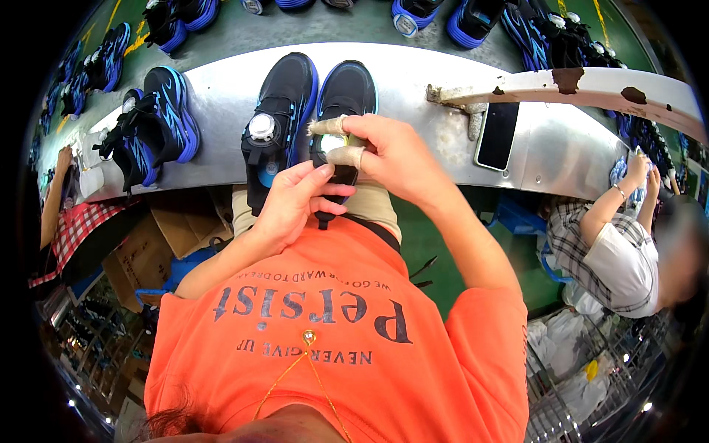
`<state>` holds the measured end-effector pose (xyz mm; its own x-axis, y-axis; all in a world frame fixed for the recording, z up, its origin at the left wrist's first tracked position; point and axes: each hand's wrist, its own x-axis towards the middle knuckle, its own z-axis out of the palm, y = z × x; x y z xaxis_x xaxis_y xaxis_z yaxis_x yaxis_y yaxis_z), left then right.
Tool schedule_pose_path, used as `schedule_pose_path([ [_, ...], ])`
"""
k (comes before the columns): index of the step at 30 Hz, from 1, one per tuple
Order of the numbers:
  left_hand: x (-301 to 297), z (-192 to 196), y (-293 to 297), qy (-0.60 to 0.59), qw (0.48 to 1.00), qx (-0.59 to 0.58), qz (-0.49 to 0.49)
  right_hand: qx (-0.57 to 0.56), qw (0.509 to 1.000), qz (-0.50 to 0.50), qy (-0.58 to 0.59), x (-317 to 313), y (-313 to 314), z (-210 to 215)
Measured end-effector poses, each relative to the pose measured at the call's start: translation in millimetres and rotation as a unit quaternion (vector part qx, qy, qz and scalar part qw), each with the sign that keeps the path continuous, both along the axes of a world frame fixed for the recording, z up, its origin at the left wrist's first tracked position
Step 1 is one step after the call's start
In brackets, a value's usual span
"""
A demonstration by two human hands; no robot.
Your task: The person uses a small cloth-covered tool to wipe and clean the dial lacing mechanisms and circular logos on sneakers, handling each shoe individually before returning it to the work surface.
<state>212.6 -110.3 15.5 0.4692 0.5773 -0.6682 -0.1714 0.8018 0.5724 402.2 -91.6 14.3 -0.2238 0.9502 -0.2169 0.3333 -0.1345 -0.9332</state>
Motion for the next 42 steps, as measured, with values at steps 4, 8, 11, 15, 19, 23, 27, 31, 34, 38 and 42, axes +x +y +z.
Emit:
schedule_pose_path([
  [4,-0.1,0.4,-2.5,0.012,1.0,0.006,0.0,0.044,0.996,-0.063,-0.048,-14.6,-12.6,-1.9],
  [8,-2.0,-0.6,-3.1,0.001,1.0,0.019,-0.013,-0.002,0.998,-0.043,0.036,-5.0,-11.4,-6.6],
  [11,-2.7,-3.0,-2.4,0.0,0.999,0.021,-0.025,0.019,0.984,-0.169,0.048,3.5,-9.7,-22.2],
  [15,-5.8,3.1,1.3,-0.004,0.999,0.008,-0.04,0.056,0.988,-0.133,-0.056,-3.1,-17.5,-41.9],
  [19,-33.9,40.1,28.6,0.081,0.979,0.071,-0.174,-0.013,0.988,-0.153,-0.002,18.4,-12.5,-51.1],
  [23,-56.4,68.0,58.4,0.382,0.741,0.542,-0.109,0.092,0.983,-0.143,-0.074,12.6,37.4,-37.7],
  [27,-59.7,21.7,77.4,0.343,0.755,0.533,-0.168,0.21,0.962,-0.004,-0.177,-51.5,104.8,-44.3],
  [31,-71.5,26.0,78.2,0.25,0.805,0.49,-0.223,0.127,0.963,0.148,-0.185,-93.5,135.8,-66.1],
  [34,-63.0,33.5,71.5,0.307,0.819,0.446,-0.189,0.144,0.959,0.187,-0.155,-104.0,142.9,-70.3],
  [38,-79.3,19.0,80.2,0.206,0.82,0.478,-0.238,0.167,0.954,0.192,-0.16,-102.5,140.7,-80.3],
  [42,-61.8,21.9,66.2,0.33,0.805,0.477,-0.126,0.133,0.963,0.179,-0.153,-100.0,141.8,-83.0],
])
